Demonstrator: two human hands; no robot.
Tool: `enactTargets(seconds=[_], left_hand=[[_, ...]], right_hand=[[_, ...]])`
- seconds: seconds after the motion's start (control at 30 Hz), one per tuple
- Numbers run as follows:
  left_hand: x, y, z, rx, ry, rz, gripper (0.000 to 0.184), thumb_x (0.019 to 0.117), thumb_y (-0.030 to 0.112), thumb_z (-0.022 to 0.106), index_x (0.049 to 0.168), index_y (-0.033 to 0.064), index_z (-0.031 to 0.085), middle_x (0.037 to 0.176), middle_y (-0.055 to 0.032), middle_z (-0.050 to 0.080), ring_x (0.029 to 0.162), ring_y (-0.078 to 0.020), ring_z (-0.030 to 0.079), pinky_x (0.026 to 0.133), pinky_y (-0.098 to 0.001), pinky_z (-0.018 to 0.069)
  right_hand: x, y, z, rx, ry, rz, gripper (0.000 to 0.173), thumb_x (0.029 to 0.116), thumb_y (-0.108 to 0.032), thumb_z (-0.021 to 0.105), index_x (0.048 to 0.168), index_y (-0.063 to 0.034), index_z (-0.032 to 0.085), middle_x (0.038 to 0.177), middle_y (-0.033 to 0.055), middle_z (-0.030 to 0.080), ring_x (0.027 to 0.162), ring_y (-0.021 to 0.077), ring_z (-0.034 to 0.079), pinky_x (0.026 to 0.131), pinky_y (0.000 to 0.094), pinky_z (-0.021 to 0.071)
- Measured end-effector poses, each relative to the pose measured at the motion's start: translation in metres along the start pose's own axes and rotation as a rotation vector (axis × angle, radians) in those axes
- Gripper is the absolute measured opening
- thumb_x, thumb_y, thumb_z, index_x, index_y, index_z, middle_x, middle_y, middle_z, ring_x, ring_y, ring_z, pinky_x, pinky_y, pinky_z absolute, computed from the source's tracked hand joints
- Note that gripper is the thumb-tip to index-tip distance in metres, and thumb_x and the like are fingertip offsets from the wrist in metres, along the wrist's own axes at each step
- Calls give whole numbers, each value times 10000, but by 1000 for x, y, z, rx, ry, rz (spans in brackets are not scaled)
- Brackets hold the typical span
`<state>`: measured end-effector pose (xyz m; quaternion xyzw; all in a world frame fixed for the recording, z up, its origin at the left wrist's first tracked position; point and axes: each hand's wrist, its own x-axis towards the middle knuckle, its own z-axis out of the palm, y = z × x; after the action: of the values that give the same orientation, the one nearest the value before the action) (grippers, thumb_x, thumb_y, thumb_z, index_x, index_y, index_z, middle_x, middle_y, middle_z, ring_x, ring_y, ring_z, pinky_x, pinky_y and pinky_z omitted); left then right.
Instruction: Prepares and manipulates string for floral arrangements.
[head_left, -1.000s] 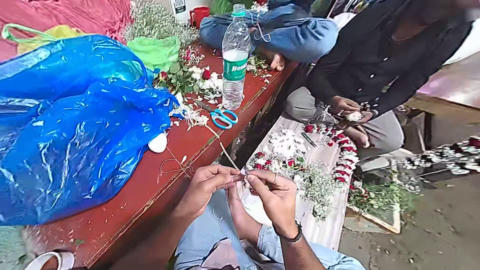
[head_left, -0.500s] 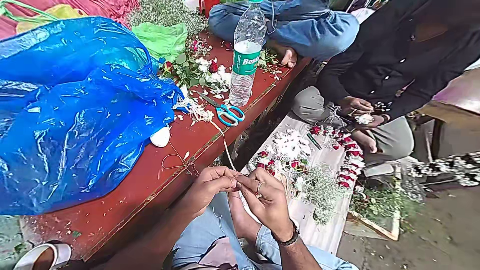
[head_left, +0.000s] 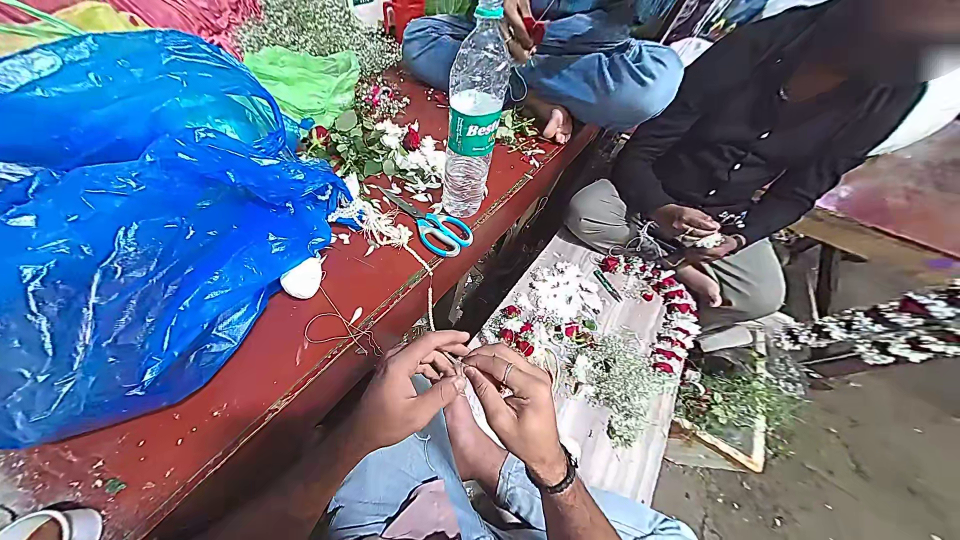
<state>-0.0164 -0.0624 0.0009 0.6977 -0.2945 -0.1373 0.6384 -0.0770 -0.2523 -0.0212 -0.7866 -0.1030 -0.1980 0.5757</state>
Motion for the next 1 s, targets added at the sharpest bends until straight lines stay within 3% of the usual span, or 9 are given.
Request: enactTargets(seconds=[0.13, 0.27, 0.5, 0.6, 0.77, 0.9, 1.0], left_hand=[[2, -3, 0, 85, 9, 159, 261, 992, 101, 643, 1223, 0, 712, 1139, -98, 717, 953, -130, 699, 834, -298, 618], [6, -4, -8, 210, -71, 315, 221, 1004, 51, 616, 1183, 12, 739, 1141, -123, 732, 1066, -161, 705, 947, -317, 601], [3, -18, -7, 468, 6, 520, 182, 999, 61, 585, 1047, 70, 759, 1032, -78, 769, 989, -129, 734, 890, -288, 610], [3, -28, -3, 590, 47, 481, 217, 1044, 201, 512, 975, 91, 685, 932, -44, 720, 899, -85, 699, 785, -232, 587], [-3, -30, 4, 743, 23, 358, 373, 1063, 292, 302, 896, 97, 572, 770, -44, 570, 688, -127, 584, 583, -276, 495], [-11, -35, 8, 703, 60, 279, 373, 1046, 296, 364, 835, 94, 596, 634, -18, 543, 543, -92, 535, 496, -268, 447], [-18, -39, 7, 442, 82, 135, 389, 1054, 330, 465, 783, 103, 627, 591, 49, 520, 522, 22, 482, 491, -161, 412]], right_hand=[[-1, -5, 3, 90, 2, 70, 126, 978, -68, 658, 988, 7, 760, 904, 64, 735, 776, 73, 689, 701, 231, 602], [-1, -9, -1, 340, -21, 237, 103, 958, -10, 653, 994, 36, 739, 860, 65, 746, 728, 109, 704, 684, 277, 617], [0, -4, -8, 431, -145, 344, 113, 966, -13, 649, 992, 46, 742, 825, 60, 739, 718, 86, 689, 693, 272, 599], [-2, -4, -4, 404, -159, 379, 134, 980, -43, 644, 989, 44, 745, 787, 65, 720, 669, 82, 657, 646, 263, 575], [-9, -2, 2, 299, -170, 324, 157, 985, -99, 648, 941, 15, 746, 779, 60, 691, 643, 77, 605, 609, 260, 522], [-14, 2, 7, 168, -177, 264, 182, 999, -131, 626, 935, -7, 742, 838, 69, 704, 722, 99, 639, 682, 290, 542], [-16, 2, 10, 89, -168, 212, 181, 999, -133, 621, 936, -18, 747, 877, 74, 719, 798, 126, 668, 755, 331, 558]])
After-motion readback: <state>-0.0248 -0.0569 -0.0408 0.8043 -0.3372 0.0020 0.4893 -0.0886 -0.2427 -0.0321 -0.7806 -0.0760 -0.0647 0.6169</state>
